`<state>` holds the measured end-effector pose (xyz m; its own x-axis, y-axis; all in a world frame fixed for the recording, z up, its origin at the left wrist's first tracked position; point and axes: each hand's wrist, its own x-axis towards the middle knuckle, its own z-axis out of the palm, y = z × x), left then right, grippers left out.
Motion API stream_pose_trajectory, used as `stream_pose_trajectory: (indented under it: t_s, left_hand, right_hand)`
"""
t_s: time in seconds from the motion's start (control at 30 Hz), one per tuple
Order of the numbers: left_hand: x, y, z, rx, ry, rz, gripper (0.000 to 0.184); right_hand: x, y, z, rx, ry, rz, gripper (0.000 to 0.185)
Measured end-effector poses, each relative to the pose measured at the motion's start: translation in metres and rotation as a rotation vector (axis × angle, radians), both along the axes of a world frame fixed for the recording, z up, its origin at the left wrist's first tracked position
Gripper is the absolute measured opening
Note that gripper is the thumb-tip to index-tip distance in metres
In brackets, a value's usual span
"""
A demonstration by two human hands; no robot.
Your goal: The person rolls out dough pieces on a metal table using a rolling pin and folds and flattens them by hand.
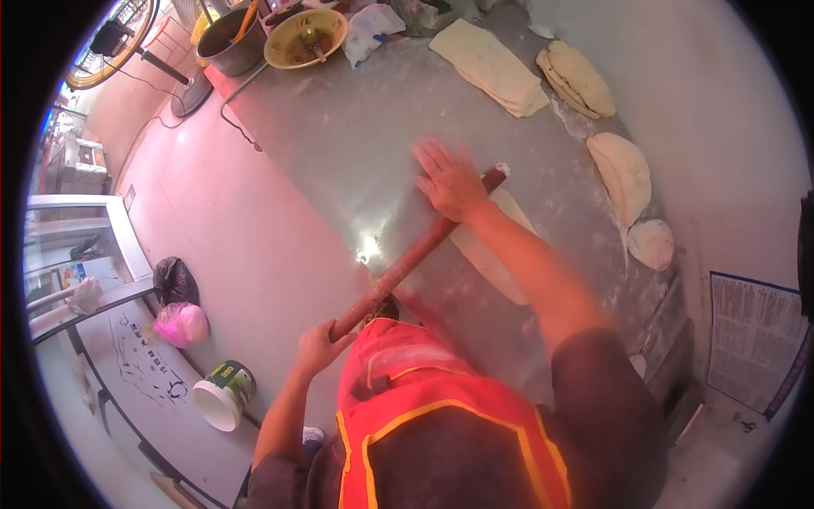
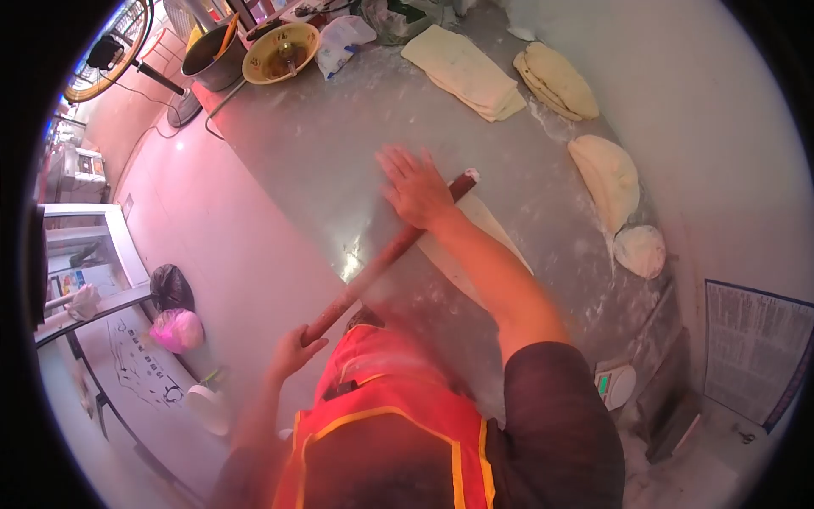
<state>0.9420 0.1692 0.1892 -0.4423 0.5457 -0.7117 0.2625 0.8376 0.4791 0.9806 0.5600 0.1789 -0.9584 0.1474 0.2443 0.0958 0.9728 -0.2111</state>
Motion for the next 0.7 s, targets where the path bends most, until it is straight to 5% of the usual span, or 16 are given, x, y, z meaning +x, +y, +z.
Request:
stream_pose_trajectory:
  t_s: [0.13, 0.3, 0.4, 0.53, 0.7]
  left_hand:
    - [0.029, 0.004, 0.005, -0.014, -0.08, -0.054, 0.043]
    - [0.08, 0.009, 0.012, 0.026, -0.183, -0.074, 0.043]
    - [0.098, 0.01, 0.008, -0.042, -0.04, -0.137, 0.042]
    - [0.118, 0.012, 0.015, -0.065, -0.025, -0.101, 0.041]
    - [0.17, 0.02, 0.003, -0.075, -0.158, -0.177, 0.039]
  right_hand:
    - [0.084, -0.002, -0.002, 0.014, -0.13, -0.018, 0.052]
    - [0.216, -0.013, 0.004, -0.046, 0.075, -0.067, 0.041]
    - [0.155, -0.003, -0.001, -0.138, 0.269, -0.057, 0.027]
    - [0.177, -0.007, -0.006, -0.086, 0.114, -0.099, 0.045]
    - [0.361, -0.027, -0.011, -0.195, -0.065, -0.23, 0.055]
